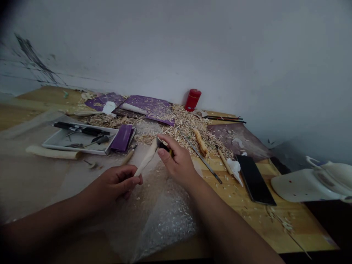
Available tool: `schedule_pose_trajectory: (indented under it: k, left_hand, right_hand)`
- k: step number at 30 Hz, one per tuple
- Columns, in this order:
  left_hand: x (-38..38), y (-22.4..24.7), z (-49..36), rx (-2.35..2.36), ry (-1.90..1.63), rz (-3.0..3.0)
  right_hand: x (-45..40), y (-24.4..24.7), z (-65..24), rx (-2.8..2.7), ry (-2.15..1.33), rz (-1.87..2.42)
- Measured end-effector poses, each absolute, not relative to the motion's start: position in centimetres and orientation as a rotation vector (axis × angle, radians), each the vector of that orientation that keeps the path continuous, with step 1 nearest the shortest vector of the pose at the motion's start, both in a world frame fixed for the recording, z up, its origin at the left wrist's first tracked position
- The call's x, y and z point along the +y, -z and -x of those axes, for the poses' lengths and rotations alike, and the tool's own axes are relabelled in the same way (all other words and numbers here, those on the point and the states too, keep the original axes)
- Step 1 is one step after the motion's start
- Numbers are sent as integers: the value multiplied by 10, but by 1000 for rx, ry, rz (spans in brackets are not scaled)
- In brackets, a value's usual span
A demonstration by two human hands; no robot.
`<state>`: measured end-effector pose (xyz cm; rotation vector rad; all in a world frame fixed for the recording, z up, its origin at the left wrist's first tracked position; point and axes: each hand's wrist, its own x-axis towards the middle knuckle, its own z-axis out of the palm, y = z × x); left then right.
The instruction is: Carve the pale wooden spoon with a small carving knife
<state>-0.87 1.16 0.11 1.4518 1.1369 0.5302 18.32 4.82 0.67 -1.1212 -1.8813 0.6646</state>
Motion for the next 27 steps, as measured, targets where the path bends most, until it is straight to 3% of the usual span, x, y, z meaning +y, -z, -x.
schedule_pose_trajectory:
  k: [22, 27]
  left_hand:
    - [10, -2, 9, 969, -445, -1514]
    - [12, 6, 8, 984, -607, -1403]
  right_hand:
    - [52, -2, -183, -1801, -751, 1169]
    - [44, -9, -172, -1983, -724, 1133]
